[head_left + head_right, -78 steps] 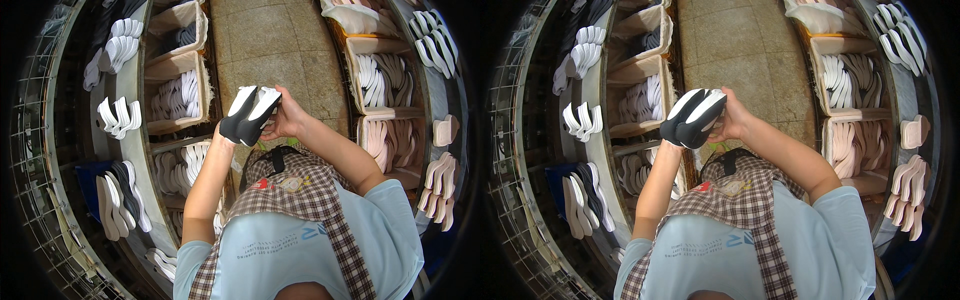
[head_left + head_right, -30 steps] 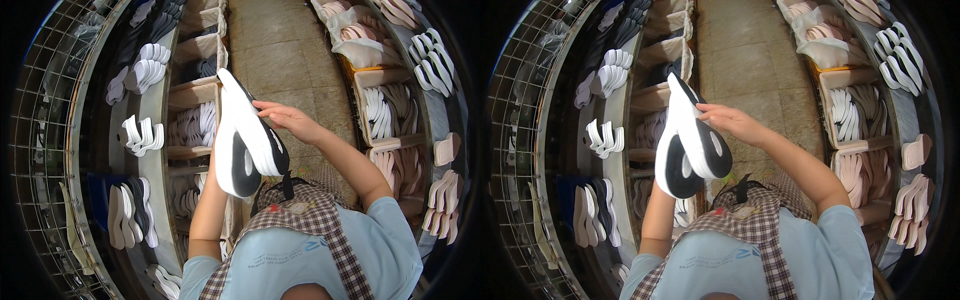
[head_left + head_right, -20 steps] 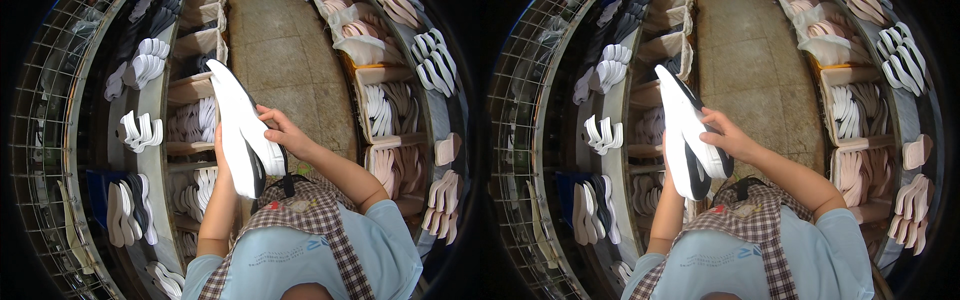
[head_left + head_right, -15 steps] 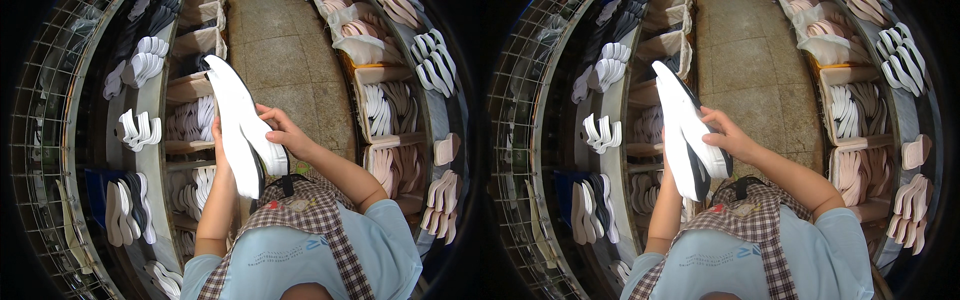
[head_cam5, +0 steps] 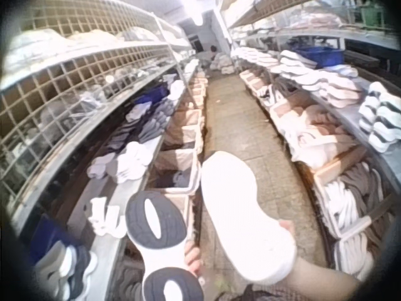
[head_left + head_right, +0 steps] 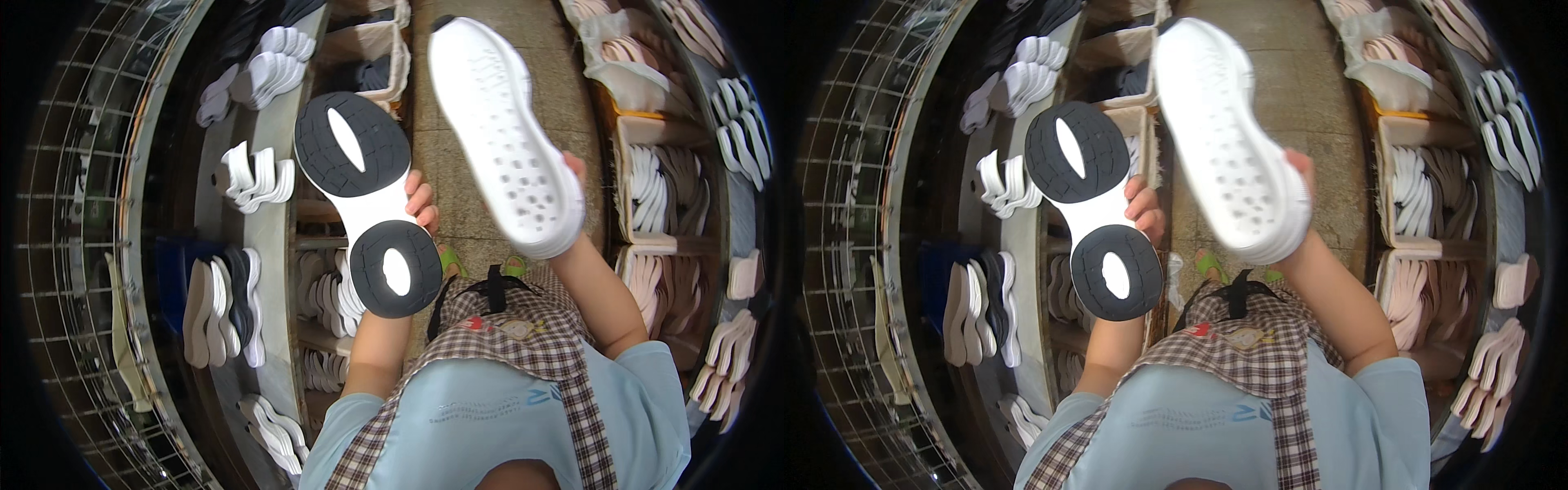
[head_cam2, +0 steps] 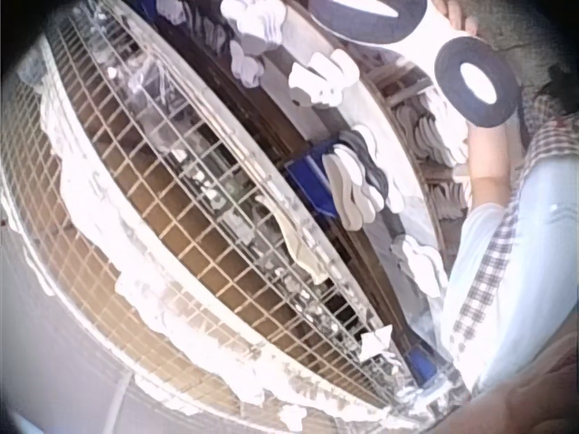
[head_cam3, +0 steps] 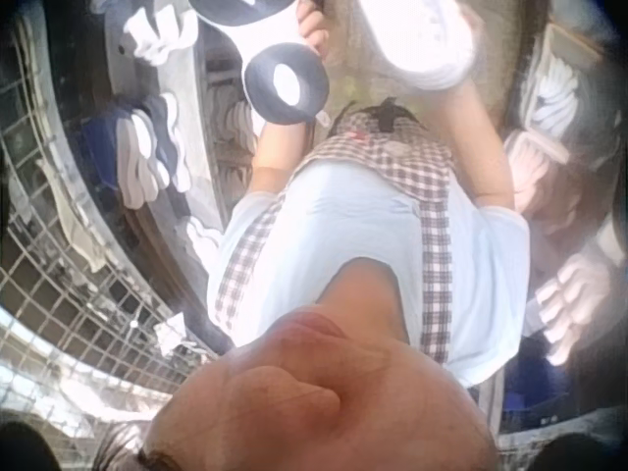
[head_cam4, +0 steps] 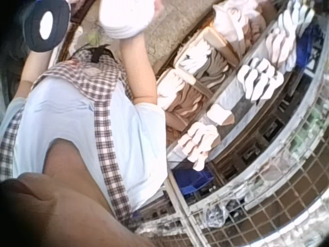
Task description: The person repeatedly picks up pairs of white and black slippers from a metal rack, turns them over to inspect the soles, and places them into a large fabric bin. The person handles the slippers one pair at a time, moving between the rack and the bin throughout the clip.
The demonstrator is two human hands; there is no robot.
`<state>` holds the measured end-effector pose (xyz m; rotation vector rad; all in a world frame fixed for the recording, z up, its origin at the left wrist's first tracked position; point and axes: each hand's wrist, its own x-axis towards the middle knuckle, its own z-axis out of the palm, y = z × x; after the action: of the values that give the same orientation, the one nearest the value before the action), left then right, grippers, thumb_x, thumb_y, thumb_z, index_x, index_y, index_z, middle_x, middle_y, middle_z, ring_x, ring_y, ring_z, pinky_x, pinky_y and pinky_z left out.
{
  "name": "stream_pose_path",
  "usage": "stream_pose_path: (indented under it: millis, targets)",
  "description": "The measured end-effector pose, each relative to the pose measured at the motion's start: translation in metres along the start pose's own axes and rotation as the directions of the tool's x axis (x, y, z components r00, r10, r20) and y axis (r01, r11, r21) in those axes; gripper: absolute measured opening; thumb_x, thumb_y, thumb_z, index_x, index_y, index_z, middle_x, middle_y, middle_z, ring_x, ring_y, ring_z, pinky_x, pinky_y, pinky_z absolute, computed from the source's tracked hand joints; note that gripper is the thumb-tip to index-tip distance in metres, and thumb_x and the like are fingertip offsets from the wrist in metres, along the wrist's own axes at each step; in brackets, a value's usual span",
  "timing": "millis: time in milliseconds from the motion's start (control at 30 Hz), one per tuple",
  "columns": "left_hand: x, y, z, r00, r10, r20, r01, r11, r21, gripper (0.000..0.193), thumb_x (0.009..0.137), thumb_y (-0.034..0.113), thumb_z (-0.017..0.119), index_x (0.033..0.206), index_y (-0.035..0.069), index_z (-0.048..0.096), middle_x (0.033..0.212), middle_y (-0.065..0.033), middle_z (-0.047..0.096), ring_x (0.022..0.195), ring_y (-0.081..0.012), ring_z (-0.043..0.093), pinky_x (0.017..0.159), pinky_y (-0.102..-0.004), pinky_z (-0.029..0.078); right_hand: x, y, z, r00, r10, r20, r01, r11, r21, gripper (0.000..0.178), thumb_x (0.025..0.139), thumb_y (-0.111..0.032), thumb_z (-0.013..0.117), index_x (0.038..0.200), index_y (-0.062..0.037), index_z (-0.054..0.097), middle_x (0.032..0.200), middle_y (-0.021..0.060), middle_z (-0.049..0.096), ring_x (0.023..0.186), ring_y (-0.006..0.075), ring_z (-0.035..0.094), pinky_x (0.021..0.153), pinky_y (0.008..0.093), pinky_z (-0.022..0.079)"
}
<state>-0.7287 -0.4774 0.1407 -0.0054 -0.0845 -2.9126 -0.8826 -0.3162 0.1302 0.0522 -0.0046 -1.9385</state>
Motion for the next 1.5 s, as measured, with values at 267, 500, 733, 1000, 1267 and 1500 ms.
stream_pose_path:
  millis: [267,500,733,1000,1267,1500]
  targets:
    - [0.004,0.004,0.010,0.998,0.039,0.052,-0.033,0.992,-0.126,0.032,0.083,0.024,0.063,0.090,0.001,0.042,0.077,-0.0057,0.038,0.068,-0.0132,0.040,0.055,-0.0230,0.038,-0.002,-0.012,-0.019,0.996,-0.073,0.044,0.076,0.995,-0.062,0.078,0.078,-0.046,0.054,0.139,-0.0032,0.032,0.131,0.0231,0.047,0.110,0.0408,0.055,0.087,0.0628,0.044]
    - [0.003,0.007,0.003,0.989,0.055,0.139,-0.032,0.986,-0.163,0.048,0.084,0.040,0.061,0.096,-0.001,0.038,0.081,-0.0095,0.039,0.069,-0.0173,0.041,0.063,-0.0248,0.039,-0.002,-0.006,-0.025,1.000,-0.006,0.028,0.007,0.999,-0.038,0.078,0.077,-0.044,0.057,0.138,-0.0025,0.034,0.131,0.0241,0.046,0.110,0.0417,0.055,0.090,0.0622,0.043]
    - [-0.003,0.012,-0.003,0.981,0.193,0.024,-0.190,0.978,-0.086,0.048,0.086,0.038,0.058,0.102,-0.003,0.038,0.086,-0.0091,0.037,0.079,-0.0175,0.038,0.068,-0.0283,0.040,0.002,0.005,-0.017,1.000,0.027,0.010,-0.026,0.996,-0.091,0.080,0.077,-0.050,0.053,0.138,-0.0014,0.033,0.130,0.0240,0.047,0.109,0.0396,0.056,0.089,0.0558,0.048]
    - [0.021,-0.012,-0.010,0.948,0.303,-0.096,-0.237,0.875,0.423,0.044,0.089,0.027,0.058,0.121,0.002,0.043,0.119,-0.0133,0.045,0.103,-0.0190,0.049,0.082,-0.0305,0.046,0.006,0.049,0.006,0.955,-0.099,0.280,0.297,0.315,-0.901,0.071,0.091,-0.060,0.034,0.138,-0.0070,0.038,0.146,0.0183,0.029,0.129,0.0313,0.036,0.108,0.0439,0.028]
    - [-0.014,0.004,-0.004,0.978,0.127,-0.165,-0.071,0.949,0.308,0.042,0.092,0.026,0.052,0.124,0.000,0.043,0.117,-0.0145,0.050,0.100,-0.0195,0.054,0.081,-0.0293,0.049,0.011,0.064,0.029,0.854,0.219,0.473,0.508,-0.152,-0.848,0.066,0.092,-0.058,0.031,0.129,-0.0067,0.052,0.146,0.0148,0.033,0.120,0.0311,0.033,0.105,0.0420,0.021]
    - [-0.018,0.008,-0.009,0.966,0.152,-0.207,-0.072,0.934,0.351,0.042,0.095,0.026,0.047,0.125,-0.002,0.043,0.115,-0.0155,0.054,0.098,-0.0200,0.058,0.080,-0.0283,0.052,0.013,0.065,0.026,0.892,0.143,0.429,0.447,-0.136,-0.884,0.057,0.091,-0.051,0.046,0.125,-0.0058,0.054,0.140,0.0131,0.041,0.120,0.0301,0.037,0.102,0.0407,0.030]
